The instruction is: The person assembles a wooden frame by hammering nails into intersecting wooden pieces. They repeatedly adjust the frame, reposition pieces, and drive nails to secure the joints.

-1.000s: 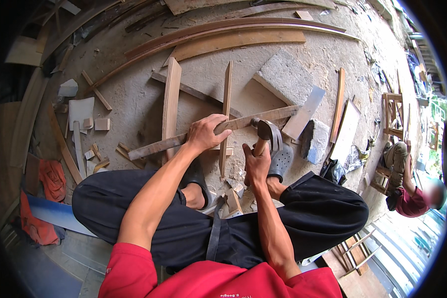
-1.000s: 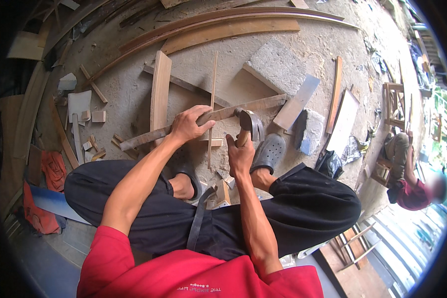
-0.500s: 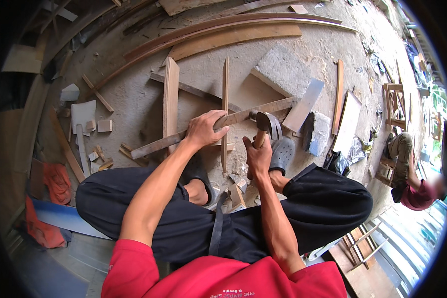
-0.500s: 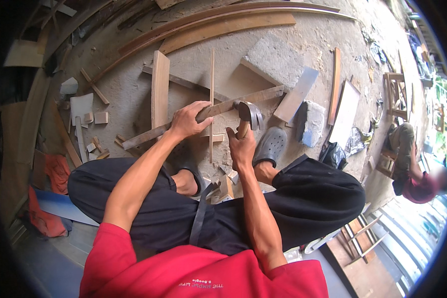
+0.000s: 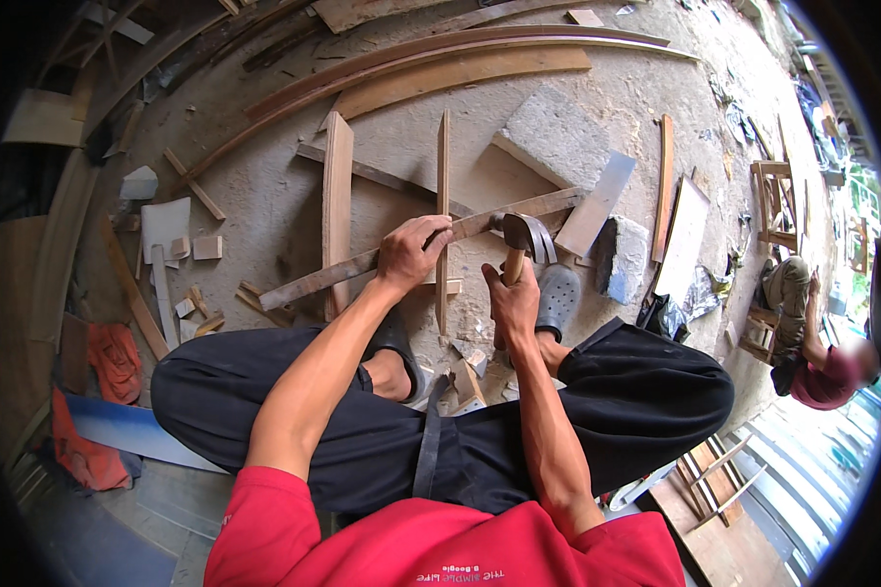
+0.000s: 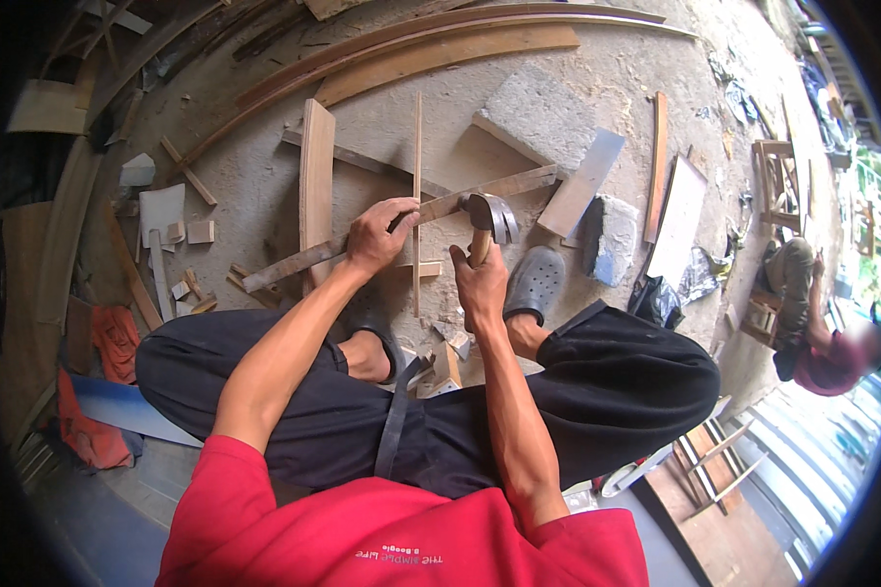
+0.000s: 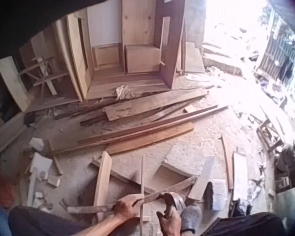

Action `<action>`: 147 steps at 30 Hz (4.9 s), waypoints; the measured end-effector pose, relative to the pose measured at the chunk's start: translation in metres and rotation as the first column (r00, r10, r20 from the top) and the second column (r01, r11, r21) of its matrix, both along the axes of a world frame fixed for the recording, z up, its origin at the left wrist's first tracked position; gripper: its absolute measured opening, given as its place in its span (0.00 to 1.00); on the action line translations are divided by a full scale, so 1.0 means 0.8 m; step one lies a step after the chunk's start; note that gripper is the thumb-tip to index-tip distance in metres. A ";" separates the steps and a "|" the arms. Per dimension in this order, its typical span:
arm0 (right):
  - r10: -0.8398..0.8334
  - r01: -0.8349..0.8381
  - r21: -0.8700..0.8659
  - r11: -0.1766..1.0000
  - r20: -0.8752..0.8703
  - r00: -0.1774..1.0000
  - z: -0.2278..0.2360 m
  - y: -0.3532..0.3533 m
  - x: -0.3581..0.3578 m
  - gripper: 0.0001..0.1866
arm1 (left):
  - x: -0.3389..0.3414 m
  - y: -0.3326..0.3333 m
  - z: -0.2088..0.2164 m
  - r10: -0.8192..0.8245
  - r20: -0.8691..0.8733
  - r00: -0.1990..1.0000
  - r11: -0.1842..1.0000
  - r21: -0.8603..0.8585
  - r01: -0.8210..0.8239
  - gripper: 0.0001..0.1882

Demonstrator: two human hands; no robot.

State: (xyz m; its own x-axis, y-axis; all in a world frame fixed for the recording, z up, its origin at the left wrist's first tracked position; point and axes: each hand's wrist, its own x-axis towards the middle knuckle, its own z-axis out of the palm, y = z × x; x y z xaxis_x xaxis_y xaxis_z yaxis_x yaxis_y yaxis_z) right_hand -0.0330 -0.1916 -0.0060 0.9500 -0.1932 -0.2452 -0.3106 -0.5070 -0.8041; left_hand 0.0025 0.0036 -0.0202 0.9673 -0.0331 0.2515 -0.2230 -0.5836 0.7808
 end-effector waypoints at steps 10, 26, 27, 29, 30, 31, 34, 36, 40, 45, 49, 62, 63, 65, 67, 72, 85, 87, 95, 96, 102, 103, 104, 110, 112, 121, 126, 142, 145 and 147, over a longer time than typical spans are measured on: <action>0.076 -0.077 -0.010 0.997 -0.032 0.997 0.040 0.010 0.009 0.16 | 0.001 0.002 -0.017 0.007 0.094 0.996 1.000 -0.026 -0.005 0.07; 0.286 -0.277 -0.085 0.957 0.128 0.950 0.103 0.056 0.008 0.16 | 0.000 0.007 -0.024 0.008 0.023 1.000 0.999 -0.052 -0.007 0.08; 0.282 -0.274 -0.076 0.959 0.156 0.947 0.104 0.057 0.009 0.16 | 0.001 0.009 -0.019 -0.016 -0.026 1.000 0.998 -0.053 0.014 0.08; 0.287 -0.274 -0.110 0.955 0.123 0.950 0.093 0.052 0.009 0.15 | 0.002 0.015 -0.007 -0.009 -0.123 0.992 1.000 -0.011 0.007 0.10; 0.293 -0.279 -0.137 0.950 0.088 0.952 0.088 0.050 0.008 0.15 | 0.000 0.020 -0.003 0.024 -0.172 0.985 0.999 0.034 -0.018 0.11; 0.297 -0.285 -0.163 0.944 0.054 0.953 0.085 0.047 0.007 0.15 | -0.002 0.026 -0.001 0.058 -0.219 0.974 0.996 0.081 -0.041 0.13; 0.258 -0.252 -0.107 0.962 0.050 0.965 0.086 0.045 0.007 0.15 | 0.006 0.043 -0.003 0.148 -0.545 0.826 0.945 0.324 0.045 0.27; 0.250 -0.244 -0.086 0.966 0.068 0.966 0.099 0.050 0.008 0.15 | 0.006 0.049 -0.006 0.147 -0.646 0.749 0.929 0.351 0.121 0.39; 0.276 -0.265 -0.095 0.959 0.132 0.952 0.107 0.057 0.009 0.14 | 0.004 0.042 -0.018 0.252 -0.585 0.771 0.903 0.429 0.031 0.39; 0.340 -0.332 -0.177 0.926 0.015 0.940 0.080 0.045 0.003 0.15 | 0.008 0.038 -0.009 0.257 -0.565 0.784 0.890 0.454 0.035 0.36; 0.305 -0.298 -0.117 0.947 0.053 0.951 0.112 0.050 0.011 0.14 | 0.007 0.041 -0.006 0.261 -0.564 0.784 0.889 0.458 0.033 0.35; 0.339 -0.334 -0.126 0.934 0.022 0.940 0.111 0.045 0.009 0.20 | 0.008 0.043 -0.014 0.278 -0.524 0.805 0.881 0.474 0.005 0.34; 0.334 -0.321 -0.114 0.940 0.134 0.933 0.117 0.044 0.009 0.22 | 0.007 0.041 -0.013 0.273 -0.530 0.803 0.882 0.471 0.011 0.34; 0.330 -0.303 -0.160 0.940 0.190 0.925 0.124 0.050 0.007 0.25 | 0.004 0.042 -0.011 0.273 -0.537 0.799 0.884 0.467 0.012 0.34; 0.328 -0.301 -0.161 0.940 0.181 0.927 0.116 0.055 0.003 0.21 | 0.006 0.040 -0.009 0.271 -0.523 0.808 0.882 0.471 0.009 0.34; 0.403 -0.417 -0.235 0.878 -0.106 0.909 0.086 0.043 0.015 0.13 | 0.009 0.039 -0.008 0.262 -0.493 0.829 0.885 0.465 -0.003 0.34; 0.507 -0.498 -0.479 0.723 -0.122 0.853 0.100 0.060 0.011 0.07 | 0.008 0.039 -0.007 0.275 -0.526 0.805 0.889 0.457 -0.004 0.34; 0.499 -0.482 -0.476 0.736 -0.099 0.861 0.111 0.061 0.015 0.06 | 0.008 0.040 -0.005 0.275 -0.542 0.794 0.890 0.456 0.004 0.35; 0.528 -0.516 -0.504 0.692 -0.133 0.839 0.113 0.071 0.007 0.07 | 0.004 0.046 0.006 0.197 -0.549 0.812 0.914 0.403 0.051 0.34; 0.533 -0.539 -0.505 0.674 -0.173 0.828 0.108 0.070 0.009 0.07 | 0.003 0.047 0.008 0.167 -0.549 0.819 0.930 0.365 0.055 0.34; 0.330 -0.309 -0.389 0.868 -0.014 0.944 0.084 0.041 -0.002 0.08 | 0.006 0.041 -0.010 0.247 -0.575 0.780 0.892 0.449 0.048 0.38; 0.286 -0.274 -0.361 0.891 -0.022 0.958 0.081 0.033 -0.006 0.08 | 0.007 0.041 -0.011 0.240 -0.574 0.783 0.893 0.447 0.054 0.38; 0.266 -0.247 -0.368 0.896 0.001 0.964 0.077 0.026 -0.005 0.09 | 0.008 0.042 -0.012 0.234 -0.580 0.780 0.896 0.441 0.059 0.38; 0.275 -0.231 -0.319 0.919 0.099 0.956 0.083 0.024 -0.002 0.09 | 0.006 0.043 -0.008 0.238 -0.569 0.787 0.892 0.449 0.055 0.38; 0.352 -0.304 -0.349 0.887 0.082 0.933 0.092 0.038 -0.006 0.08 | 0.008 0.044 -0.011 0.253 -0.561 0.788 0.878 0.475 0.056 0.37; 0.484 -0.520 -0.408 0.751 -0.196 0.853 0.088 0.068 -0.008 0.09 | 0.006 0.047 0.007 0.201 -0.623 0.756 0.893 0.433 0.119 0.35; 0.443 -0.459 -0.398 0.794 -0.137 0.886 0.099 0.061 -0.012 0.09 | 0.008 0.042 0.003 0.248 -0.573 0.781 0.894 0.446 0.044 0.34; 0.144 -0.149 0.017 0.989 0.182 0.973 0.127 0.068 0.004 0.14 | 0.007 0.041 -0.006 0.273 -0.557 0.784 0.884 0.467 0.024 0.34; 0.183 -0.207 -0.248 0.946 -0.118 0.976 0.075 0.064 -0.007 0.14 | 0.010 0.039 -0.009 0.270 -0.544 0.794 0.881 0.473 0.024 0.34; 0.269 -0.267 -0.167 0.949 -0.013 0.963 0.059 0.055 -0.004 0.15 | 0.011 0.040 -0.012 0.275 -0.555 0.785 0.888 0.459 0.013 0.34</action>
State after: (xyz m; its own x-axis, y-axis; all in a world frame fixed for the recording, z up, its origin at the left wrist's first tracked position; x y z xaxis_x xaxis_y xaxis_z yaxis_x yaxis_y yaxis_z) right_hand -0.0358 -0.1473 0.0414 0.9746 0.0317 -0.2217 -0.1375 -0.6965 -0.7043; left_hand 0.0112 0.0357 -0.0301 0.9148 0.1447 -0.3771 0.3011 -0.8666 0.3979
